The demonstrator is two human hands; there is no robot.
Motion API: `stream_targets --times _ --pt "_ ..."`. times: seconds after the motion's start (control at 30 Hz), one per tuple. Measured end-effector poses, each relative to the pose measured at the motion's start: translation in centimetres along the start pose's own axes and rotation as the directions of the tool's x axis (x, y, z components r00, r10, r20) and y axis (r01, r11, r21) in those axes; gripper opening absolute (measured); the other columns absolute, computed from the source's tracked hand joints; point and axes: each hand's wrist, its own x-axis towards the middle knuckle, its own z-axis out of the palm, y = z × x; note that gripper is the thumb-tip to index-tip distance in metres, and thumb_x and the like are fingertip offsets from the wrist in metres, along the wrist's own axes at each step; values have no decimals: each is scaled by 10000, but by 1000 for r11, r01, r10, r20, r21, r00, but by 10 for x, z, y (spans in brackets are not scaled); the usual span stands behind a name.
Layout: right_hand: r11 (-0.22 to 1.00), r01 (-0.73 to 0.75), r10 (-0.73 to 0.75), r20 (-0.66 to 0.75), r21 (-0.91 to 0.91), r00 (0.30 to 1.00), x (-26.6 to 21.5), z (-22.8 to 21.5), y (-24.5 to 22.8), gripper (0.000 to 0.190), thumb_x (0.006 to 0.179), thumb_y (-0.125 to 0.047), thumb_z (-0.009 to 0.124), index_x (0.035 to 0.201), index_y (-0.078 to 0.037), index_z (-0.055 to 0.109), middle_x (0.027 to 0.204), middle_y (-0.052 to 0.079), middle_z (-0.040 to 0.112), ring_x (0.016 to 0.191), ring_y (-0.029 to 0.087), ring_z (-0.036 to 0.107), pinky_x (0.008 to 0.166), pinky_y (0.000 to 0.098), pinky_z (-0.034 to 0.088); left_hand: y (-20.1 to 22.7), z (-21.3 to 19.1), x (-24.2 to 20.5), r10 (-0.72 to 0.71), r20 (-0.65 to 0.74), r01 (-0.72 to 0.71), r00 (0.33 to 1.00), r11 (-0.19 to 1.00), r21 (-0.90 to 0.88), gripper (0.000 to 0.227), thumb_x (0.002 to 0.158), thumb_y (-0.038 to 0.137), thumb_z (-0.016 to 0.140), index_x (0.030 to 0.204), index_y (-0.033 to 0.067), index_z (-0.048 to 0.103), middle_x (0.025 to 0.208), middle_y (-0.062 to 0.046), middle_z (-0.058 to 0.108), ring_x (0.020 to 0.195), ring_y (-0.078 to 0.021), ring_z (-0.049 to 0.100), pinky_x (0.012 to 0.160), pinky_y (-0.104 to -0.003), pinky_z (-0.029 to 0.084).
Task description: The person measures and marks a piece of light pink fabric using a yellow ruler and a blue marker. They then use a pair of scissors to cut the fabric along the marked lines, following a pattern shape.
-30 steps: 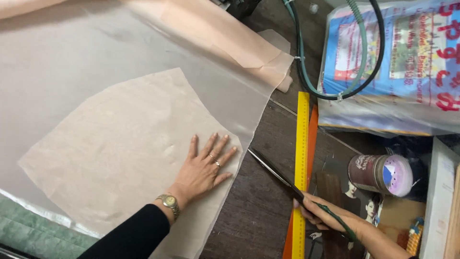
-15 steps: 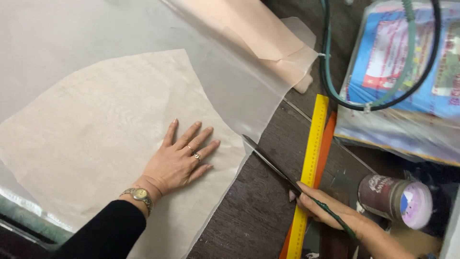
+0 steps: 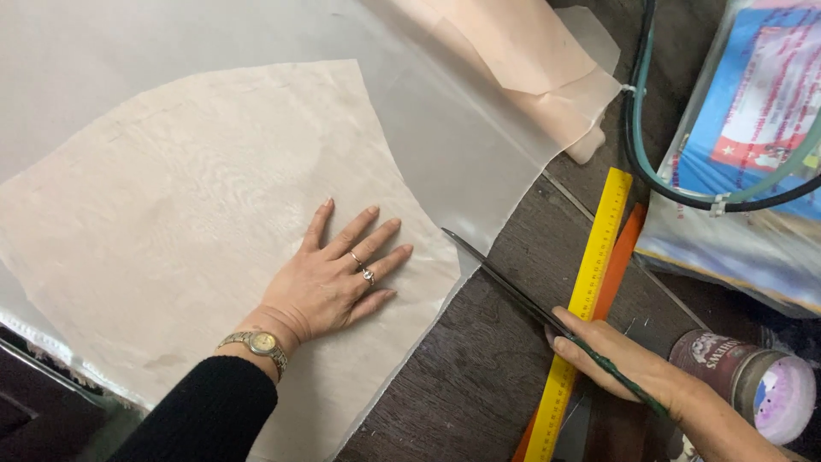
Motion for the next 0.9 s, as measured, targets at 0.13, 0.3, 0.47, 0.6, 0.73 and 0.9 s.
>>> stream_targets --times 0.13,0.3,0.47,0.6,0.73,0.9 --pt "996 -80 80 -8 -28 997 -1 2 1 682 916 -528 381 1436 -90 332 1431 126 467 1332 261 454 1115 341 319 0 1 0 1 11 -1 1000 1000 17 531 962 516 417 1421 252 461 1486 -53 431 1388 -300 370 1125 -620 188" --pt "980 -198 199 45 -25 979 -4 -5 -18 738 896 -589 357 1464 -124 279 1510 106 342 1383 274 359 1147 364 253 0 0 1 -3 -13 3 1000 1000 14 508 951 514 458 1385 253 505 1473 -50 450 1374 -295 395 1115 -616 213" --pt "992 -118 119 2 -51 993 -4 -13 -43 446 921 -523 383 1098 -134 512 847 31 600 792 194 621 760 302 463 0 0 0 -6 -3 6 1000 1000 13 506 951 505 453 1392 261 498 1473 -50 449 1374 -297 392 1111 -622 217" --pt "994 -112 111 -10 -18 994 -7 -15 -52 347 950 -479 408 879 -158 521 678 -15 491 606 136 521 613 296 429 0 1 0 -5 -3 6 1000 1000 14 513 957 511 446 1402 258 490 1485 -49 438 1389 -296 374 1121 -618 194" --pt "995 -101 101 -28 -10 995 -7 -12 -51 338 953 -470 425 858 -153 496 631 -2 467 543 145 483 553 304 420 0 0 1 1 -13 -1 1000 1000 23 507 958 508 449 1395 255 493 1471 -53 452 1371 -297 400 1111 -617 219" --pt "993 -120 120 -40 0 992 -6 -9 -48 345 967 -455 443 815 -145 452 648 11 443 561 155 485 566 314 408 1 0 1 -3 -5 3 1000 1000 24 508 957 510 443 1394 257 495 1476 -48 447 1371 -299 399 1112 -619 220"
